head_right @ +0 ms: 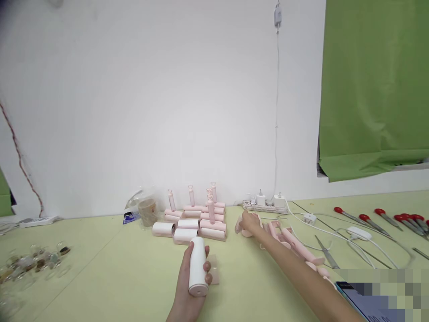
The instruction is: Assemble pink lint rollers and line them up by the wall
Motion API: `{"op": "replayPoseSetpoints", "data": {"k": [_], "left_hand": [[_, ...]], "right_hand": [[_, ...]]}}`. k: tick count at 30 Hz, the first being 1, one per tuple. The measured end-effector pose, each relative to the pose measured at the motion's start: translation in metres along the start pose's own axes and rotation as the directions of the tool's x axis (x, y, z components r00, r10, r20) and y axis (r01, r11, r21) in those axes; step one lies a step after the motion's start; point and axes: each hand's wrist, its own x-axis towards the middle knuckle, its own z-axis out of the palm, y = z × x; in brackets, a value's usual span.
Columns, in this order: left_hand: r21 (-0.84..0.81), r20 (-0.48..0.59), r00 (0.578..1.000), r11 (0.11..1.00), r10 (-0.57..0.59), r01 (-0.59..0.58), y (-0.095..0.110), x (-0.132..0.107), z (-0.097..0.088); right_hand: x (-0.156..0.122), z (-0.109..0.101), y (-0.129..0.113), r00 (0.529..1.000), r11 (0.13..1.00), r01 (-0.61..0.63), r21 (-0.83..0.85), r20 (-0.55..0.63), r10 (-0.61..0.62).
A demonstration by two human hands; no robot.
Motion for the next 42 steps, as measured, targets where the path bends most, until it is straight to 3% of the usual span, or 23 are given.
{"op": "replayPoseSetpoints", "data": {"k": [4, 9, 14, 15, 16, 17, 19, 21, 24, 27, 31, 36, 40, 42], "left_hand": [[0.014, 0.007, 1.0, 1.0, 0.009, -0.009, -0.001, 0.0, 0.0], [0.091, -0.022, 0.995, 0.991, 0.1, -0.097, -0.004, -0.002, -0.001], [0.064, -0.054, 0.979, 0.98, 0.194, -0.191, -0.006, -0.001, -0.004], [0.057, -0.056, 0.977, 0.978, 0.203, -0.2, -0.007, 0.0, -0.004], [0.055, -0.054, 0.975, 0.976, 0.213, -0.21, -0.008, 0.0, -0.004], [0.057, -0.045, 0.973, 0.973, 0.226, -0.223, -0.009, 0.0, -0.004], [0.067, -0.002, 0.969, 0.967, 0.248, -0.247, -0.012, -0.001, -0.003], [0.085, 0.036, 0.965, 0.962, 0.258, -0.261, -0.014, -0.003, -0.001], [0.119, 0.015, 0.958, 0.951, 0.287, -0.286, -0.017, -0.005, 0.0], [0.146, 0.005, 0.954, 0.944, 0.299, -0.296, -0.019, -0.007, 0.0], [0.171, 0.022, 0.964, 0.949, 0.266, -0.266, -0.02, -0.012, 0.004], [0.294, 0.021, 0.934, 0.891, 0.356, -0.347, -0.019, -0.013, 0.007], [0.462, 0.143, 0.929, 0.807, 0.342, -0.368, -0.015, -0.007, -0.009], [0.571, 0.242, 0.932, 0.736, 0.271, -0.362, -0.013, -0.002, -0.023]], "right_hand": [[0.0, 0.005, 0.007, 0.999, 0.975, -0.043, 0.218, 0.038, 0.036], [-0.016, -0.02, 0.017, 0.999, 0.882, -0.038, 0.47, -0.002, 0.044], [-0.084, -0.034, 0.017, 0.991, 0.719, 0.134, 0.682, -0.105, -0.084], [-0.102, -0.031, 0.013, 0.983, 0.666, 0.184, 0.723, -0.135, -0.125], [-0.119, -0.025, 0.006, 0.98, 0.554, 0.195, 0.809, -0.14, -0.142], [-0.135, -0.017, -0.001, 0.978, 0.479, 0.177, 0.86, -0.101, -0.181], [-0.16, 0.0, -0.018, 0.944, 0.419, 0.219, 0.881, -0.082, -0.321], [-0.173, 0.015, -0.033, 0.914, 0.434, 0.298, 0.85, -0.123, -0.386], [-0.177, 0.024, -0.043, 0.905, 0.431, 0.347, 0.833, -0.176, -0.388], [-0.173, 0.022, -0.04, 0.903, 0.408, 0.334, 0.85, -0.164, -0.397], [-0.171, 0.017, -0.035, 0.915, 0.438, 0.32, 0.84, -0.153, -0.374], [-0.177, 0.022, -0.038, 0.937, 0.36, 0.238, 0.902, -0.116, -0.331], [-0.174, 0.015, -0.02, 0.898, 0.468, 0.326, 0.822, -0.114, -0.425], [-0.167, 0.006, -0.005, 0.884, 0.551, 0.333, 0.766, -0.049, -0.466]]}}
